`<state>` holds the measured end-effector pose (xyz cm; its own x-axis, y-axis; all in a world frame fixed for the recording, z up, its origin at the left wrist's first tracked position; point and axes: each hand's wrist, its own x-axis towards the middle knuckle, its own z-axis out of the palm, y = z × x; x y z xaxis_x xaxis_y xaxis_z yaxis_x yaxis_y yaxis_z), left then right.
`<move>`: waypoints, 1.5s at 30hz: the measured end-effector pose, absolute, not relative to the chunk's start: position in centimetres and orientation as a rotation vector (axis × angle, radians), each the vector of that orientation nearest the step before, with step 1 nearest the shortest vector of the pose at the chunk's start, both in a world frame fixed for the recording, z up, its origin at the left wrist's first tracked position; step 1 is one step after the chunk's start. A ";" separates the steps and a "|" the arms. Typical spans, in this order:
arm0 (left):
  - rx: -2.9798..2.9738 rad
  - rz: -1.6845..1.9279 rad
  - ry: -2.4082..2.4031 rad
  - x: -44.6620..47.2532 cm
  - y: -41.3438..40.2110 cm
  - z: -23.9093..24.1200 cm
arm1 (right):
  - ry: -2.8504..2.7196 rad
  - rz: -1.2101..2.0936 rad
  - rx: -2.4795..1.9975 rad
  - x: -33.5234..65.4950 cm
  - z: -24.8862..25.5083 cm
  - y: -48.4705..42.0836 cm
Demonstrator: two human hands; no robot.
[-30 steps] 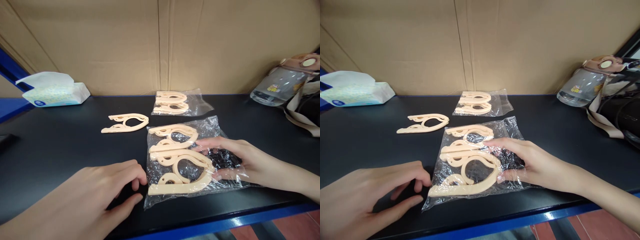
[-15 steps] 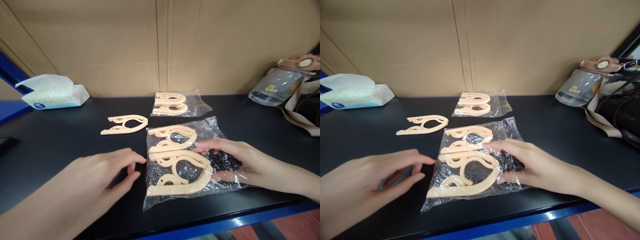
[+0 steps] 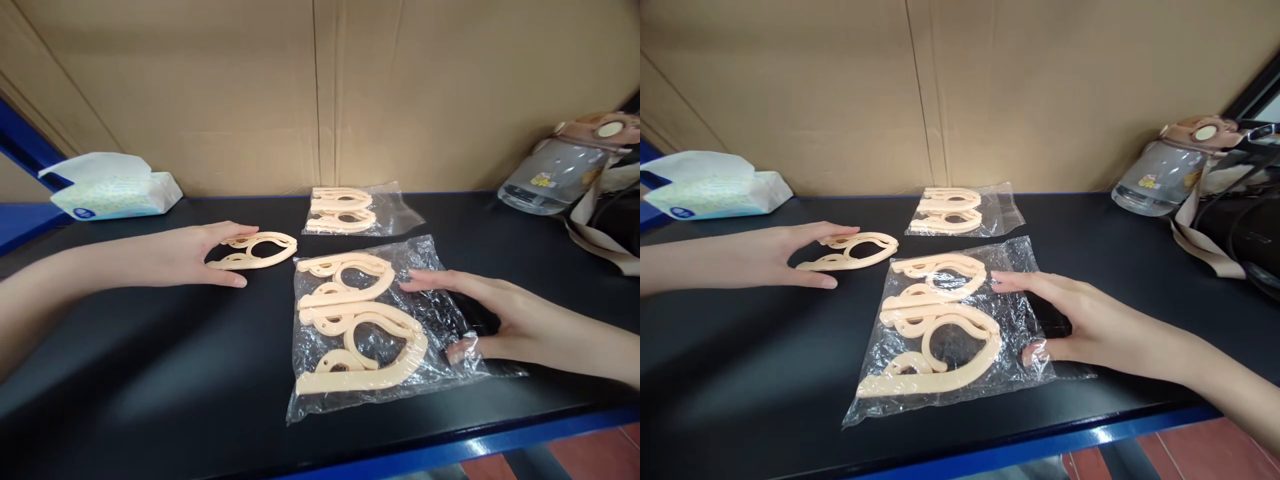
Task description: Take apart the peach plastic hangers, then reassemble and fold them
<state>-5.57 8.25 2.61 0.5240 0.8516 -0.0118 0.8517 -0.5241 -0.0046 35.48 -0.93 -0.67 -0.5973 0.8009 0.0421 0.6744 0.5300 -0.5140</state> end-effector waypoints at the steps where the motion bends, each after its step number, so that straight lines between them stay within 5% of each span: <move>1: 2.724 -0.007 1.540 -5.5 8.4 2.7 | -2.502 0.658 -1.236 35.4 -0.7 -1.1; 22: 2.927 0.557 1.330 -1.7 5.8 4.3 | -2.121 0.346 -1.347 33.6 1.3 -0.5; 32: 3.168 0.756 0.919 4.0 2.1 2.8 | -1.761 1.145 -1.078 29.4 2.2 0.5; 45: 3.105 0.798 1.051 2.9 2.7 1.5 | -1.720 1.226 -1.118 29.8 0.9 0.8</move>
